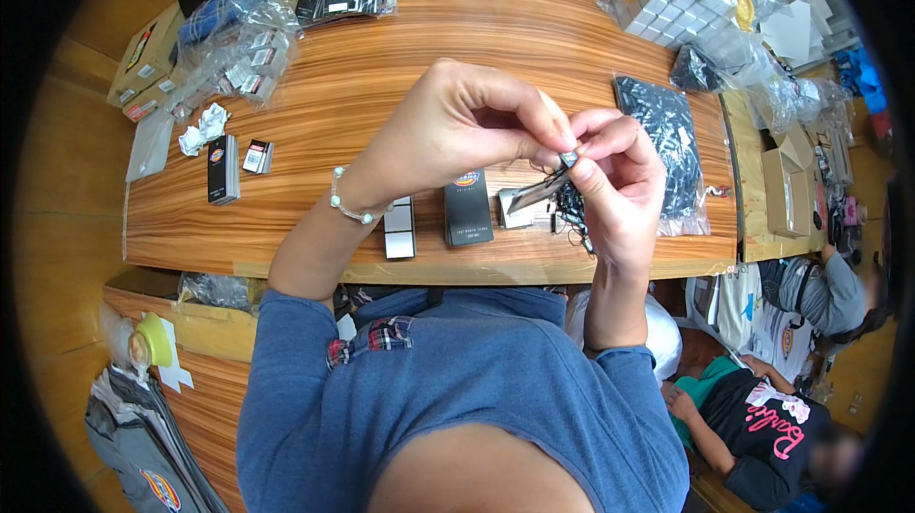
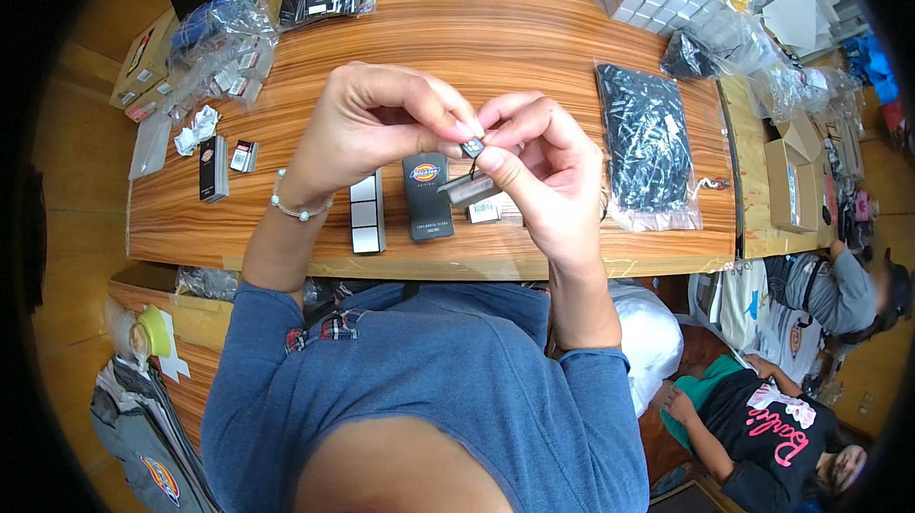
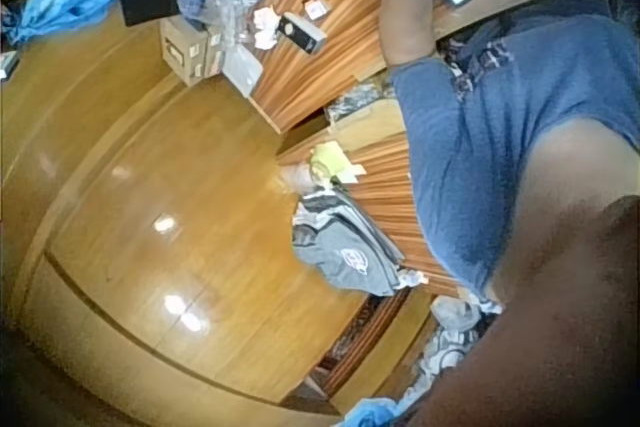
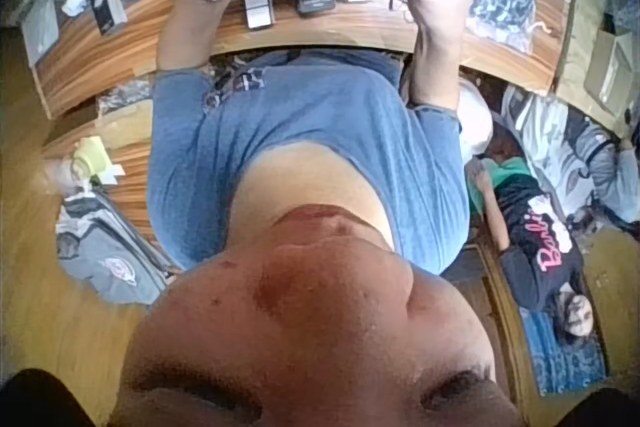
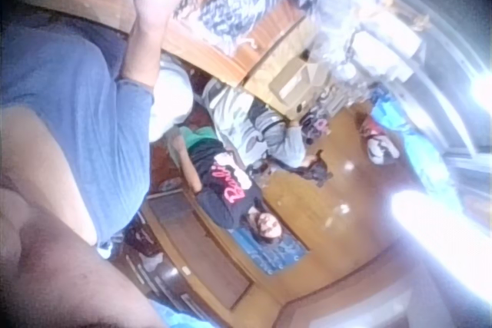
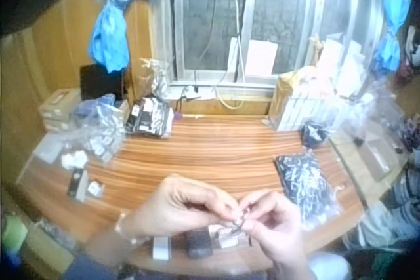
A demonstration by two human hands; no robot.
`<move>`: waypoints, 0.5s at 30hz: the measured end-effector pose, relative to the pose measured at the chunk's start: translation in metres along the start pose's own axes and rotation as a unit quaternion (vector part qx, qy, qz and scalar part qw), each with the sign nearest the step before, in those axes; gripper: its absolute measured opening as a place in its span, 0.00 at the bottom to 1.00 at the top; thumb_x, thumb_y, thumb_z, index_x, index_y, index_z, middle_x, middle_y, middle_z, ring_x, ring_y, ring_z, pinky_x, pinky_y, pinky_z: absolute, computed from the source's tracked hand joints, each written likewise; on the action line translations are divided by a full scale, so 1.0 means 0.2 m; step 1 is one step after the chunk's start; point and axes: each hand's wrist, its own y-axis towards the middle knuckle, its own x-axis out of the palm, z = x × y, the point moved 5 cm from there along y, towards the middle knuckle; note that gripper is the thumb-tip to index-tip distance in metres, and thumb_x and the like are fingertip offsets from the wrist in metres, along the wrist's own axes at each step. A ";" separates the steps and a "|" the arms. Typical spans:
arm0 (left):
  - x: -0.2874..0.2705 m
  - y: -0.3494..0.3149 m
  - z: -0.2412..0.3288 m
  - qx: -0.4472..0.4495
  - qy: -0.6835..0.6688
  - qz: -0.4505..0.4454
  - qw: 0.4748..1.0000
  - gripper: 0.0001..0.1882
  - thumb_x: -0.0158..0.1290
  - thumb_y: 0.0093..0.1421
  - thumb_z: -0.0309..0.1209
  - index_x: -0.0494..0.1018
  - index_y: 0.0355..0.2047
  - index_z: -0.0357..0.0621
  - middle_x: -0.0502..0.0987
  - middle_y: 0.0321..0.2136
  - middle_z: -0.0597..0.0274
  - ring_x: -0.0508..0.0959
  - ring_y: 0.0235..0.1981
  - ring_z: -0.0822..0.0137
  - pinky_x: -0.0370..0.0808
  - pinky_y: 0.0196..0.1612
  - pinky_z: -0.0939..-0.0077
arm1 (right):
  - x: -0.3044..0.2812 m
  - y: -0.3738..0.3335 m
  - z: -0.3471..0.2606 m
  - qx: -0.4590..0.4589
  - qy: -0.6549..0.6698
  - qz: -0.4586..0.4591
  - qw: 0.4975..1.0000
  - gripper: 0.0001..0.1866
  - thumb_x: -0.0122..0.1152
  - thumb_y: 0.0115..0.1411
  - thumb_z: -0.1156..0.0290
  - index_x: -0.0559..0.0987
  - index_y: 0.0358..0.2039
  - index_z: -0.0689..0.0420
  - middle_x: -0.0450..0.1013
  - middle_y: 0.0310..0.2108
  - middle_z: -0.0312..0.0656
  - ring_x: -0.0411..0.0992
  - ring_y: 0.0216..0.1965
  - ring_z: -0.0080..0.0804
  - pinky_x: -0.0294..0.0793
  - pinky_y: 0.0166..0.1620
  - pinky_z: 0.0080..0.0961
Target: The person arranges small rectangular boxes on a wooden table, then picks up a bundle of black tags and attaches them to the boxes. The person handles the boxes and tags by hand, organizing them on the workspace.
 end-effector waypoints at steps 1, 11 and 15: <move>0.01 0.01 0.01 0.017 0.006 0.011 1.000 0.07 0.54 0.45 0.12 0.76 0.24 0.34 0.78 0.29 0.52 0.78 0.32 0.66 0.76 0.36 0.78 | 0.00 0.01 0.00 -0.008 0.012 -0.011 1.000 0.06 0.59 0.52 0.80 0.70 0.30 0.62 0.68 0.37 0.44 0.68 0.35 0.23 0.69 0.39 0.19; -0.05 0.00 0.08 0.079 0.067 0.079 0.991 0.11 0.54 0.44 0.10 0.76 0.28 0.34 0.77 0.31 0.52 0.77 0.36 0.64 0.77 0.38 0.76 | 0.05 0.05 -0.05 -0.012 -0.129 0.002 0.992 0.07 0.53 0.56 0.75 0.74 0.35 0.65 0.70 0.38 0.46 0.68 0.43 0.32 0.64 0.48 0.24; -0.04 -0.01 0.09 0.070 0.120 0.079 0.987 0.12 0.54 0.43 0.10 0.76 0.30 0.34 0.77 0.31 0.53 0.78 0.35 0.65 0.77 0.38 0.77 | 0.05 0.06 -0.05 -0.061 -0.217 -0.004 0.974 0.04 0.54 0.54 0.77 0.73 0.26 0.64 0.70 0.29 0.43 0.68 0.33 0.29 0.65 0.39 0.22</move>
